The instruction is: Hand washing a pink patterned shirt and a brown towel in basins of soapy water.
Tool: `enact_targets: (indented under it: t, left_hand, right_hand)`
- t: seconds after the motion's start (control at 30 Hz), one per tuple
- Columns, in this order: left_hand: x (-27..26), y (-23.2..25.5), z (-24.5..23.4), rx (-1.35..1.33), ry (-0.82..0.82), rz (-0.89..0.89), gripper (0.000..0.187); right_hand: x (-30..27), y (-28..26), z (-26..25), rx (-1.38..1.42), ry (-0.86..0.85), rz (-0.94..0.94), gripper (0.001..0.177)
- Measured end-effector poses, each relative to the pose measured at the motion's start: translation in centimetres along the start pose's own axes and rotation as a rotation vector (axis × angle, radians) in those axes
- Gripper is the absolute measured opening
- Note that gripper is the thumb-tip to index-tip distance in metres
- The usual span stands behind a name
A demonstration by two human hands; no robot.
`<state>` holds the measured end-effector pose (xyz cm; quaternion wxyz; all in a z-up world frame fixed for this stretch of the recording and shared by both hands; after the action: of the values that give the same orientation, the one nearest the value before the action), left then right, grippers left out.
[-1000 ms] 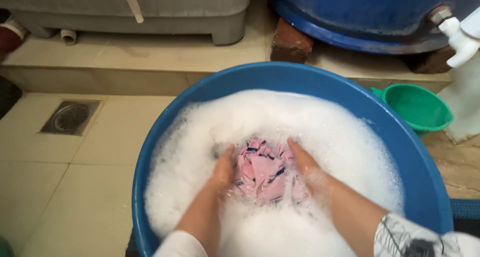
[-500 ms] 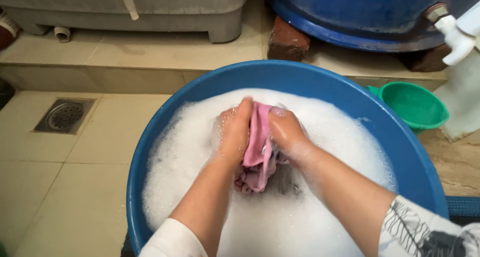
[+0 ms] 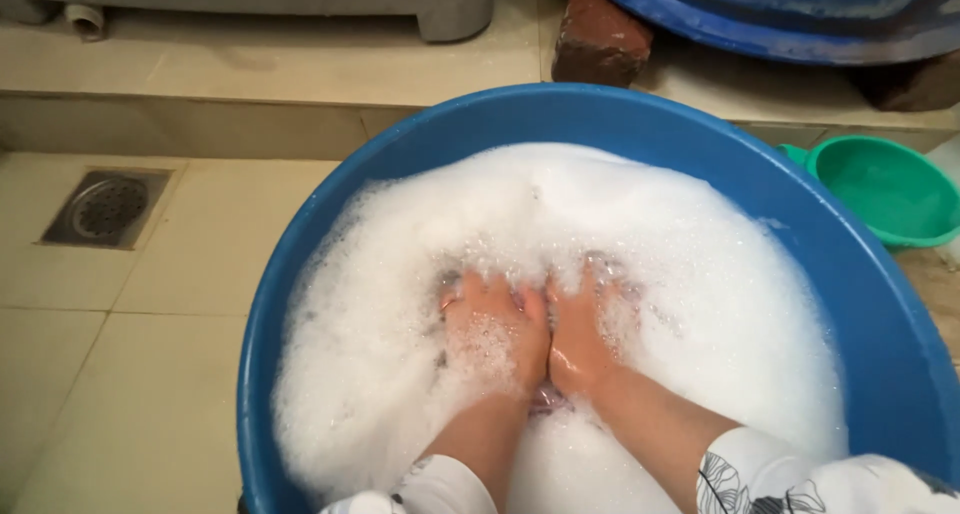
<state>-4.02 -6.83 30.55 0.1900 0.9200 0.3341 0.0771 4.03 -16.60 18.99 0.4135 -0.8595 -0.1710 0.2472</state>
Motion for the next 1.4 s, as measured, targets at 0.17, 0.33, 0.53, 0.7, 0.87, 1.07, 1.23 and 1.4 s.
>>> enact_targets:
  t: [0.17,0.33,0.53,0.7,0.87,1.07,1.23,1.4]
  left_hand:
    - [1.4,0.0,2.4,-0.03,-0.18,0.002,0.049]
    - [3.9,-1.4,3.4,-0.068,-0.191,-0.03,0.044]
    - [5.7,-1.1,3.3,-0.333,-0.345,-0.292,0.044]
    - [6.0,-3.5,10.2,-0.422,-0.109,-0.217,0.046]
    - [7.9,-8.1,10.1,-0.581,-0.091,-0.37,0.074]
    - [10.2,-15.1,17.6,-1.277,-0.102,-0.481,0.08]
    - [9.4,-17.8,22.5,-1.089,-0.3,-0.471,0.079]
    - [2.8,-8.3,6.7,-1.284,-0.473,-0.826,0.077]
  right_hand:
    - [2.5,1.8,-0.1,0.09,-0.067,0.041,0.059]
    - [4.0,1.0,0.5,-0.085,-0.128,0.089,0.039]
    - [4.0,-2.1,0.1,-0.214,-0.162,0.106,0.027]
    - [3.6,-1.7,-0.2,-0.296,-0.17,0.105,0.037]
    - [3.9,-1.9,-3.4,-0.128,-0.147,0.078,0.044]
    - [5.5,5.4,-11.0,0.295,0.261,0.33,0.047]
    - [4.7,6.7,-9.7,0.342,0.041,0.492,0.063]
    - [-4.5,-7.2,-8.2,0.584,-0.233,0.519,0.076]
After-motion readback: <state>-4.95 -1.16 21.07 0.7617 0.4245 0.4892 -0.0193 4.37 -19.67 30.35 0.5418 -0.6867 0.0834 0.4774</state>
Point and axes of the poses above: each hand's wrist, its own x-axis towards the middle knuckle, its own z-axis out of the palm, y = z × x, the point moved 4 cm from there along x, towards the middle knuckle, and after that the axes turned 1 degree about y, right-handed, at the moved point
